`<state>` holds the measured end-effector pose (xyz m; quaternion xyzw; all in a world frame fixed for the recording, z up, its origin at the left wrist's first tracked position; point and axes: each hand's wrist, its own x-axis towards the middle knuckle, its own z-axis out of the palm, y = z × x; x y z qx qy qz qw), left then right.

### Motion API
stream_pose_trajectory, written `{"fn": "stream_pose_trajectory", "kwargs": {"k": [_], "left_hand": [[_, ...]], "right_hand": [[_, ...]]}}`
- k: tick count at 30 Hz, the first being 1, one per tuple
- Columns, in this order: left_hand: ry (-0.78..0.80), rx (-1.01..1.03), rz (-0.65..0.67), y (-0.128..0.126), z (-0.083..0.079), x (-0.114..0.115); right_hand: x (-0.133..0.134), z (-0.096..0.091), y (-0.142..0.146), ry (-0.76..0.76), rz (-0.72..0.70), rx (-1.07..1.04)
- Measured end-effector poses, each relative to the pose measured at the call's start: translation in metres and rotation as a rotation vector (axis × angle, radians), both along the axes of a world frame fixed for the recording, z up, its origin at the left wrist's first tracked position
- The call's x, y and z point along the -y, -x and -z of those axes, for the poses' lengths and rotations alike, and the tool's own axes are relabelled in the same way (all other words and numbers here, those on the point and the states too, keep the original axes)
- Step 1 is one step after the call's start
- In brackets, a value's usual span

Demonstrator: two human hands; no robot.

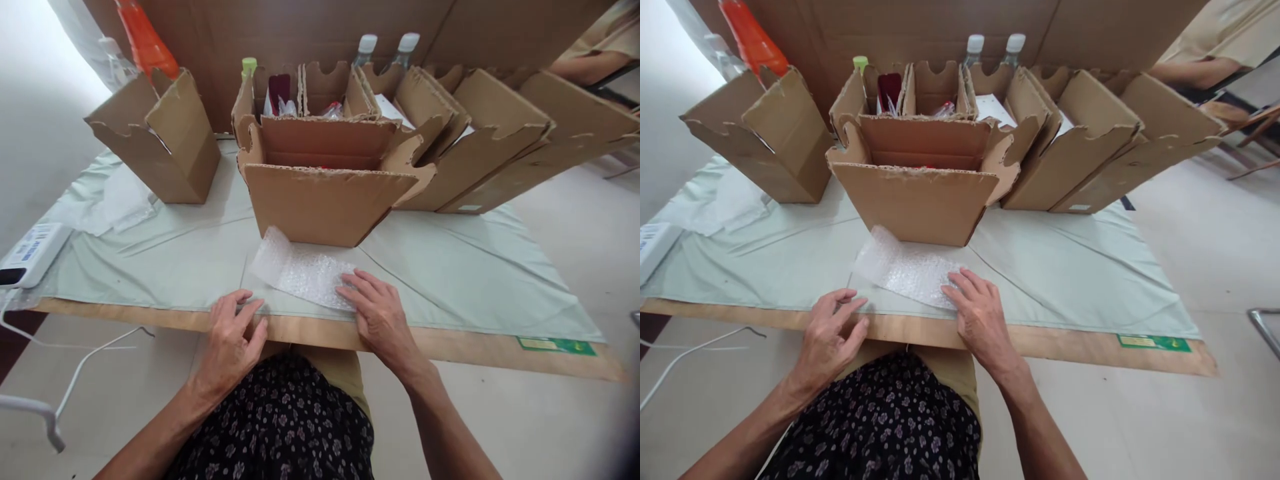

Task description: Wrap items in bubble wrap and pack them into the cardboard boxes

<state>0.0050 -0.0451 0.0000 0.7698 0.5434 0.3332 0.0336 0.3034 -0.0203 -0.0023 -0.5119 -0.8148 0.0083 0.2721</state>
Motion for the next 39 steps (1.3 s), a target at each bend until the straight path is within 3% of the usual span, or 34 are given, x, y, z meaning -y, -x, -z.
{"fn": "stream_pose_trajectory", "kwargs": {"k": [3, 6, 11, 15, 19, 22, 27, 30, 33, 36, 39], "left_hand": [[-0.058, 0.01, 0.024, 0.002, -0.008, -0.011], [-0.093, -0.073, 0.098, -0.004, -0.018, -0.039], [0.006, -0.285, 0.147, -0.015, -0.011, -0.074], [0.01, -0.359, 0.108, -0.004, -0.007, -0.068], [-0.056, -0.259, 0.12, -0.002, -0.015, -0.059], [-0.086, -0.209, 0.195, -0.018, -0.014, -0.062], [-0.012, -0.364, 0.267, -0.033, 0.009, -0.068], [0.035, -0.444, 0.272, -0.023, 0.02, -0.069], [0.064, -0.454, 0.269, -0.015, 0.024, -0.067], [0.083, -0.425, 0.275, -0.015, 0.026, -0.067], [0.078, -0.376, 0.296, -0.015, 0.025, -0.068]], "right_hand": [[0.009, 0.012, -0.017, -0.004, 0.087, 0.026], [0.01, 0.001, -0.013, -0.067, 0.132, -0.029], [-0.003, -0.014, 0.026, 0.01, -0.057, 0.048], [-0.002, -0.01, 0.02, 0.088, -0.088, 0.072], [0.001, -0.014, 0.007, 0.043, -0.031, -0.007], [-0.012, -0.018, 0.03, 0.006, -0.04, -0.004], [-0.038, -0.004, 0.075, 0.054, -0.112, 0.16], [-0.03, 0.01, 0.057, 0.057, -0.08, 0.195], [-0.006, 0.017, 0.014, 0.05, 0.067, 0.206], [0.009, 0.011, -0.02, 0.037, 0.198, 0.182], [0.0, 0.001, -0.024, 0.006, 0.235, 0.127]]}}
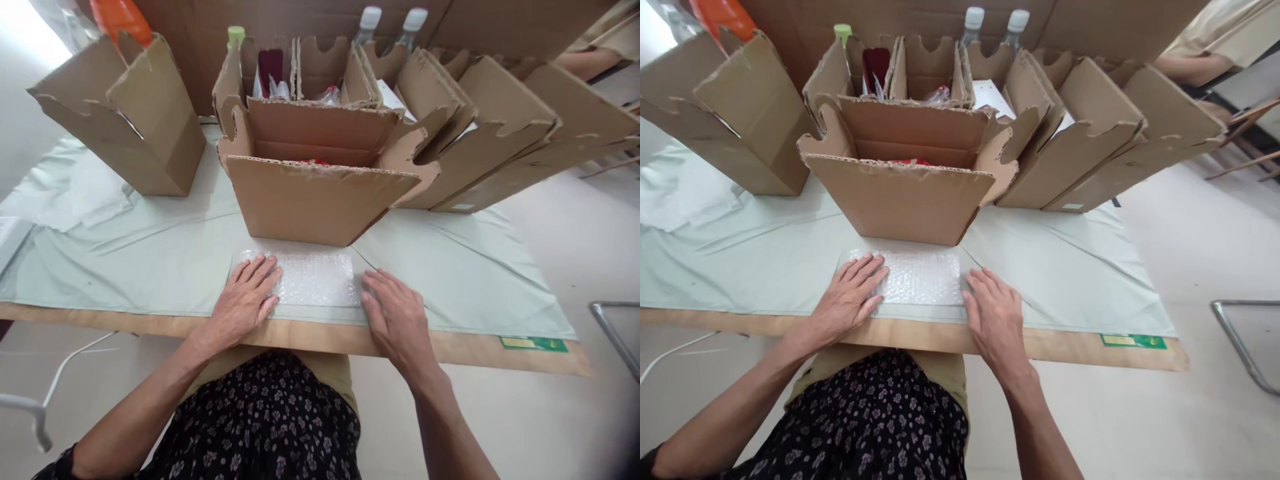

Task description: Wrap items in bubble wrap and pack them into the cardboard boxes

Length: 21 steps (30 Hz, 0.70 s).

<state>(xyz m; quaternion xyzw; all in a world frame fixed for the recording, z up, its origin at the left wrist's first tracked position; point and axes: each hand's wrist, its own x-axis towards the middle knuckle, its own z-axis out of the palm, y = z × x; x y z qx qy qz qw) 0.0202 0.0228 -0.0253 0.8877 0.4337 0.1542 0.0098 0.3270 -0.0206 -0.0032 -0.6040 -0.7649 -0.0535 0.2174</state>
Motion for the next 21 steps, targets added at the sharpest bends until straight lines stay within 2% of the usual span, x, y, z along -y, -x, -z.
{"fn": "stream_pose_trajectory", "kwargs": {"k": [2, 6, 9, 11, 14, 18, 21], "left_hand": [[-0.021, 0.068, -0.023, 0.002, -0.004, 0.001], [-0.079, 0.224, -0.125, 0.013, -0.022, 0.015], [-0.054, 0.255, -0.14, 0.019, -0.034, 0.032], [-0.008, 0.25, -0.144, 0.019, -0.036, 0.04], [0.049, 0.23, -0.128, 0.013, -0.032, 0.041], [0.061, 0.135, -0.05, -0.001, -0.027, 0.023], [0.067, 0.053, -0.009, -0.013, -0.025, 0.002]], "right_hand": [[-0.018, -0.004, 0.01, 0.019, -0.01, 0.002], [-0.052, -0.003, 0.028, 0.153, 0.01, 0.034], [-0.047, 0.0, 0.028, 0.191, 0.003, -0.043], [-0.027, -0.001, 0.025, 0.188, 0.022, -0.154], [0.018, -0.005, 0.027, 0.208, 0.088, -0.366], [0.081, -0.002, 0.044, 0.2, 0.162, -0.679], [0.112, 0.002, 0.062, 0.347, 0.148, -0.947]]}}
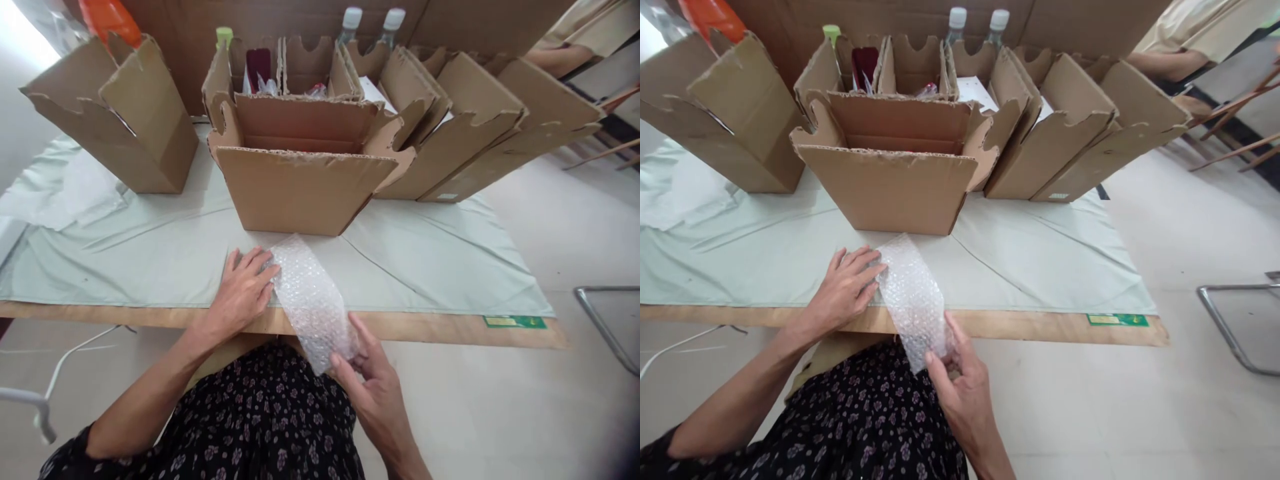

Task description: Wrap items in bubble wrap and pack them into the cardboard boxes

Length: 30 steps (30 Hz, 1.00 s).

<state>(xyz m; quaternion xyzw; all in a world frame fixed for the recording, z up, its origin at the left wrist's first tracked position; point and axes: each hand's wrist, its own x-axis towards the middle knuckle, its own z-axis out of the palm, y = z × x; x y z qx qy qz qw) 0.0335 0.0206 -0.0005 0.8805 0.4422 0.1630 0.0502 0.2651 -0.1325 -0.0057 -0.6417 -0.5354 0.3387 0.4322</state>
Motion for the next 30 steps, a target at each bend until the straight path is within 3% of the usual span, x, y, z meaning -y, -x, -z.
{"fn": "stream_pose_trajectory", "kwargs": {"k": [4, 7, 10, 13, 15, 17, 19, 22, 26, 30], "left_hand": [[0.023, -0.024, 0.067, -0.014, 0.001, -0.024], [-0.02, 0.014, 0.084, -0.011, -0.003, -0.024], [-0.034, 0.061, 0.166, 0.009, -0.011, 0.004], [0.033, 0.052, 0.256, 0.032, -0.018, 0.047], [0.078, -0.007, 0.298, 0.041, -0.017, 0.072], [0.085, -0.06, 0.324, 0.042, -0.012, 0.089], [0.056, -0.046, 0.329, 0.037, -0.007, 0.096], [0.037, 0.128, 0.29, 0.023, -0.005, 0.091], [0.136, 0.39, 0.126, 0.005, -0.011, 0.073], [0.157, 0.377, -0.045, -0.009, -0.01, 0.057]], "right_hand": [[0.016, 0.0, 0.021, 0.174, -0.234, -0.165], [0.019, 0.0, 0.021, 0.126, -0.357, -0.172], [0.022, 0.003, 0.0, -0.118, -0.27, 0.044], [0.021, 0.01, -0.022, -0.379, -0.1, 0.514], [0.015, 0.016, -0.027, -0.428, -0.116, 0.755], [0.004, 0.02, -0.022, -0.444, -0.202, 0.857], [-0.01, 0.02, -0.011, -0.5, -0.27, 0.852], [-0.028, 0.015, 0.004, -0.556, -0.264, 0.684], [-0.042, 0.01, 0.009, -0.469, -0.106, 0.459], [-0.042, 0.012, 0.003, -0.402, 0.037, 0.467]]}}
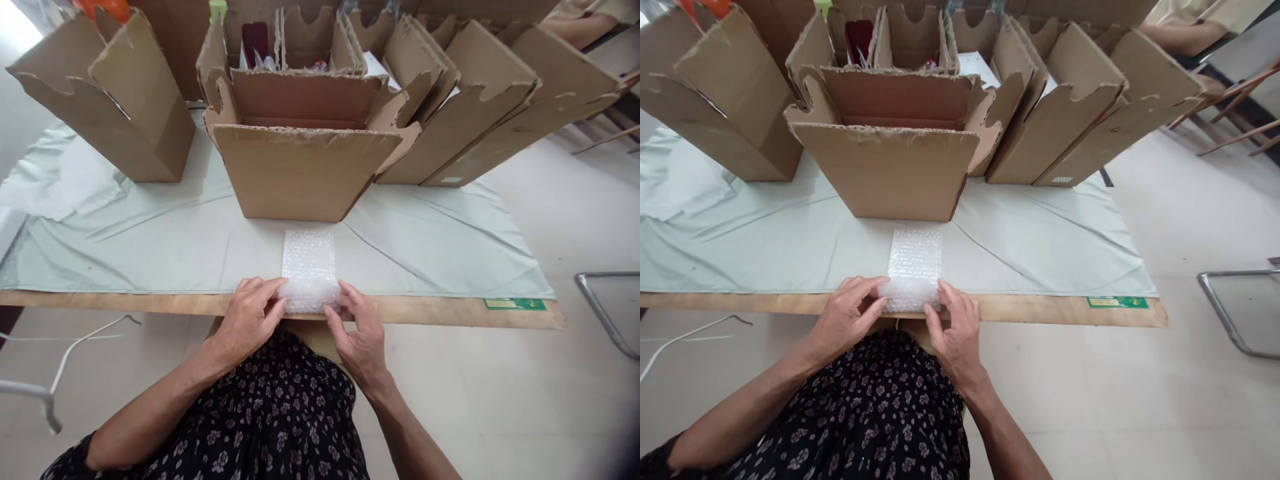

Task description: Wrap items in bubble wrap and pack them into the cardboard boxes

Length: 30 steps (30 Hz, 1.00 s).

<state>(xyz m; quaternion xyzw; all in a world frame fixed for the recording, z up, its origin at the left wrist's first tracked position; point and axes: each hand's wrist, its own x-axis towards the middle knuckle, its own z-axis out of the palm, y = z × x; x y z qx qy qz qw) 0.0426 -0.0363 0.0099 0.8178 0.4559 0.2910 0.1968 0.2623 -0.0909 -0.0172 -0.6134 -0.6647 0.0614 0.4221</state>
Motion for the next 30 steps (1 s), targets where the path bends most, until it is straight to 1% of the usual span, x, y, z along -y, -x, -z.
{"fn": "stream_pose_trajectory", "kwargs": {"k": [3, 5, 6, 9, 11, 14, 15, 17, 19, 21, 24, 26, 28, 30], "left_hand": [[-0.012, -0.045, -0.029, -0.007, 0.005, -0.008], [-0.023, -0.069, -0.026, -0.01, 0.008, -0.01], [-0.033, -0.084, -0.024, -0.01, 0.009, -0.011], [-0.099, -0.132, -0.036, -0.01, 0.006, -0.008], [-0.154, -0.137, -0.031, -0.007, 0.003, -0.004], [-0.211, -0.108, 0.066, -0.003, -0.002, 0.005], [-0.214, -0.097, 0.102, -0.001, -0.002, 0.006], [-0.187, -0.054, 0.128, -0.001, -0.002, 0.007], [-0.145, 0.018, 0.104, -0.002, -0.001, 0.004], [-0.124, 0.058, 0.07, -0.005, 0.001, -0.002], [-0.142, 0.014, 0.012, -0.012, 0.006, -0.015], [-0.143, -0.04, -0.024, -0.016, 0.009, -0.023], [-0.135, -0.094, -0.04, -0.02, 0.012, -0.03], [-0.133, -0.131, -0.037, -0.021, 0.013, -0.034]], "right_hand": [[0.006, -0.001, -0.006, -0.106, 0.041, 0.075], [0.009, -0.004, -0.009, -0.156, -0.026, 0.163], [0.009, -0.005, -0.009, -0.142, -0.088, 0.208], [0.004, -0.007, -0.01, -0.024, -0.265, 0.294], [-0.003, -0.007, -0.011, 0.006, -0.311, 0.313], [-0.013, -0.01, -0.014, -0.022, -0.345, 0.316], [-0.016, -0.012, -0.015, -0.036, -0.359, 0.313], [-0.022, -0.016, -0.015, -0.049, -0.38, 0.287], [-0.028, -0.018, -0.014, -0.024, -0.378, 0.242], [-0.036, -0.017, -0.012, 0.034, -0.352, 0.188], [-0.043, -0.012, -0.01, 0.089, -0.286, 0.106], [-0.043, -0.01, -0.01, 0.038, -0.206, 0.095], [-0.037, -0.012, -0.01, -0.057, -0.132, 0.144], [-0.03, -0.016, -0.01, -0.1, -0.135, 0.238]]}}
